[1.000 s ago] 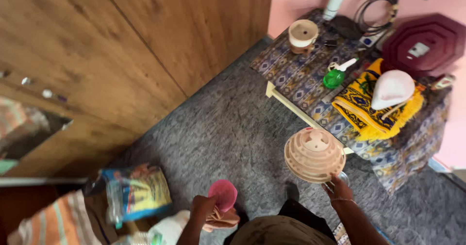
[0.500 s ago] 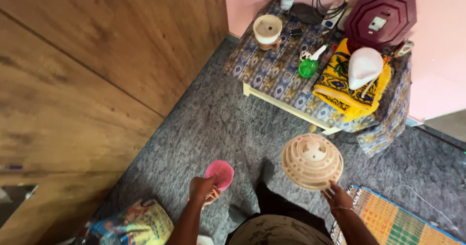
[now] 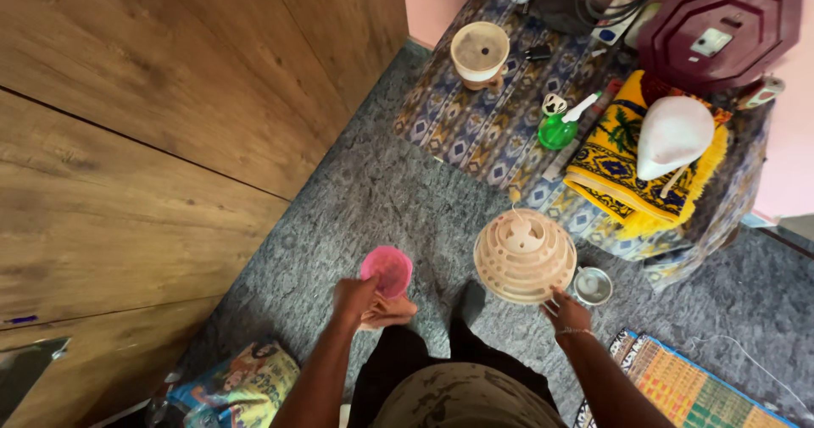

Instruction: The person wipes a white plastic housing and weights by hand using a cloth and a spray bottle.

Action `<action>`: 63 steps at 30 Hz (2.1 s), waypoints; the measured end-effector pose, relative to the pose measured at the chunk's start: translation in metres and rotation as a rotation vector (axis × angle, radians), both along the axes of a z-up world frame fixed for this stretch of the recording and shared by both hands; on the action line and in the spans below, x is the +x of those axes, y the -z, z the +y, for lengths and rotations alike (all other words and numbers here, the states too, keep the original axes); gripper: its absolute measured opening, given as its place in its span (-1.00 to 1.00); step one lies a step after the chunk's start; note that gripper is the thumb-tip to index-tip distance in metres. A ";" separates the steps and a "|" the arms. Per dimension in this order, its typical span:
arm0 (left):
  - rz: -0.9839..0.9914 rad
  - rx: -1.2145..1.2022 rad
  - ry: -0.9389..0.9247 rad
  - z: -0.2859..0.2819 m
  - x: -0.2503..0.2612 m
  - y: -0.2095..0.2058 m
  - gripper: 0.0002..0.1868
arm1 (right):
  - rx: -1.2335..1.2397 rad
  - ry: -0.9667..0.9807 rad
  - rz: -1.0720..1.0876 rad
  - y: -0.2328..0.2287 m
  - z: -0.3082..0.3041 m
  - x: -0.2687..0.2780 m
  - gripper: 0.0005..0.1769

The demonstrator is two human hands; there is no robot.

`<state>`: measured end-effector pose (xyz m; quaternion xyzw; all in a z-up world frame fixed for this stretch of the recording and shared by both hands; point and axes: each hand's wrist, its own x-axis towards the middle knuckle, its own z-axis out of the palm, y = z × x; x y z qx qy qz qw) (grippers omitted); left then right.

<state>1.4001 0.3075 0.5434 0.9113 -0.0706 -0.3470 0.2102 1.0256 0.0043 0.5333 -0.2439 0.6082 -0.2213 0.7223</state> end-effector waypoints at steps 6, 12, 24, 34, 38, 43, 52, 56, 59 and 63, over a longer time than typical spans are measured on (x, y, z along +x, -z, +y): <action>0.064 -0.033 -0.015 -0.029 0.033 -0.019 -0.47 | 0.016 0.067 0.026 0.008 0.008 0.030 -0.64; 0.331 -0.110 -0.069 -0.043 0.081 0.001 -0.56 | 0.047 0.239 0.033 -0.002 0.061 0.048 -0.64; 0.497 -0.072 0.004 -0.076 0.148 -0.043 -0.60 | 0.021 0.457 0.066 -0.038 0.129 0.073 -0.64; 0.489 -0.247 0.161 -0.152 0.168 -0.005 -0.49 | -0.085 0.536 0.058 -0.040 0.118 0.063 -0.63; 0.237 -0.273 0.363 -0.209 0.170 0.002 -0.47 | -0.063 0.536 0.021 -0.040 0.095 0.045 -0.63; 0.080 -0.276 0.468 -0.306 0.145 -0.010 -0.46 | -0.108 0.579 -0.073 -0.038 0.055 0.013 -0.66; 0.075 -0.389 0.341 -0.486 0.111 -0.040 -0.50 | -0.183 0.697 -0.118 -0.042 -0.021 -0.055 -0.63; 0.035 -0.831 0.423 -0.539 0.103 -0.048 -0.37 | -0.144 0.809 -0.085 -0.047 -0.035 -0.071 -0.62; -0.079 -0.416 0.377 -0.578 0.101 -0.047 -0.32 | -0.149 0.897 -0.110 -0.049 -0.034 -0.076 -0.62; -0.073 -0.345 0.414 -0.632 0.092 -0.040 -0.34 | -0.140 1.041 -0.146 -0.054 -0.029 -0.073 -0.64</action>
